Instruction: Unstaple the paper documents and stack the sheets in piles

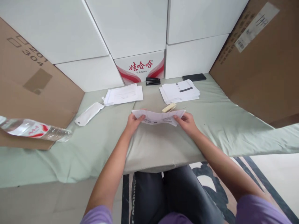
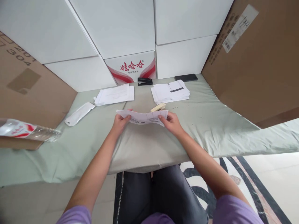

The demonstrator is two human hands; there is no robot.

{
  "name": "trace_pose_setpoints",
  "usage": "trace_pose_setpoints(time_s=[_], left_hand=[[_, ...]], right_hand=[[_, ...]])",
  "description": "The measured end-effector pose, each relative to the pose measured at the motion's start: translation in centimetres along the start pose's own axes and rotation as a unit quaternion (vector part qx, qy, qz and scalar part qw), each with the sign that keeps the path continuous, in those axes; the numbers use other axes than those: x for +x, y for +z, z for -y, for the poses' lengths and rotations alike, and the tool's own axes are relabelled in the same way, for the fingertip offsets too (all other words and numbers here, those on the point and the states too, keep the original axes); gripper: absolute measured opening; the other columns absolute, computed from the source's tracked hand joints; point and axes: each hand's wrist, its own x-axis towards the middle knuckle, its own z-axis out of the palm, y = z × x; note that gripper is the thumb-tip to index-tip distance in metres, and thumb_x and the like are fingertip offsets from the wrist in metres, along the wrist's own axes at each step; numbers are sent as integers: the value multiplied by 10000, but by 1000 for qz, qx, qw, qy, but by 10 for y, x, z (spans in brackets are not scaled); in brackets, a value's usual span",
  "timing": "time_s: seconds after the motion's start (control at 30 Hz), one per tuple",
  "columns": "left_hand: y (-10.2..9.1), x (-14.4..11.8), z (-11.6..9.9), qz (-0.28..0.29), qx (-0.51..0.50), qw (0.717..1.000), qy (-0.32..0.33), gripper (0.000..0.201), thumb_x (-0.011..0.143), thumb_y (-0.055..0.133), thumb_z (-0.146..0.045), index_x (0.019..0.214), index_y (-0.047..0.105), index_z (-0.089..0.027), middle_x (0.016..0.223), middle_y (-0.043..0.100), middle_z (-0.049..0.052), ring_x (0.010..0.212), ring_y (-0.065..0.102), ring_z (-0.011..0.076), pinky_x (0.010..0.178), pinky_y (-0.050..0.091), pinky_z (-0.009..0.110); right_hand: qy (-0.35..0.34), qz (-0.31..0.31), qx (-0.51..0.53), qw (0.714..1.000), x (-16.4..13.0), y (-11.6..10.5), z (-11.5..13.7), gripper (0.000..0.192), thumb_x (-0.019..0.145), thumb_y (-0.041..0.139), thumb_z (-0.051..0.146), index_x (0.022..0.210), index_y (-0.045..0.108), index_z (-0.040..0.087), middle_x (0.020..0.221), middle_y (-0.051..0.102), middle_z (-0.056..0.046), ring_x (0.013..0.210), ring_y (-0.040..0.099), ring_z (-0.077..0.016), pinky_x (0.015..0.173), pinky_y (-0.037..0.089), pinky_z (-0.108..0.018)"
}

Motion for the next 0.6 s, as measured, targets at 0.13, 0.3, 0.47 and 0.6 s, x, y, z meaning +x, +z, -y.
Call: trace_pose_setpoints(time_s=[0.13,0.3,0.47,0.6], left_hand=[[4,2,1,-18,50,998,16,508,783,728,-548,1090,717,-143,1126,763,132,1105,700,260,1016,513,372],[6,4,12,-74,78,994,10,474,833,665,-541,1110,701,-158,1149,753,122,1108,695,265,986,536,377],[-9,5,10,-31,69,994,-73,454,760,735,-515,1043,700,-162,1026,772,106,1029,712,278,902,572,377],[-31,-1,-4,45,49,980,-190,403,691,797,-453,938,707,-148,836,775,83,811,726,258,761,583,360]], right_hand=[[-17,-13,-66,998,2,4,-11,407,882,564,591,835,689,207,834,712,-52,828,664,-246,776,526,-362],[1,17,-98,995,4,6,-20,379,903,531,538,792,647,195,776,687,-41,756,639,-229,711,499,-340],[75,25,-28,996,6,5,-16,346,829,626,535,941,622,208,725,672,-21,647,620,-206,580,475,-310],[140,-23,60,988,17,-2,-18,332,823,603,476,1054,541,245,633,641,29,443,536,-156,434,376,-272]])
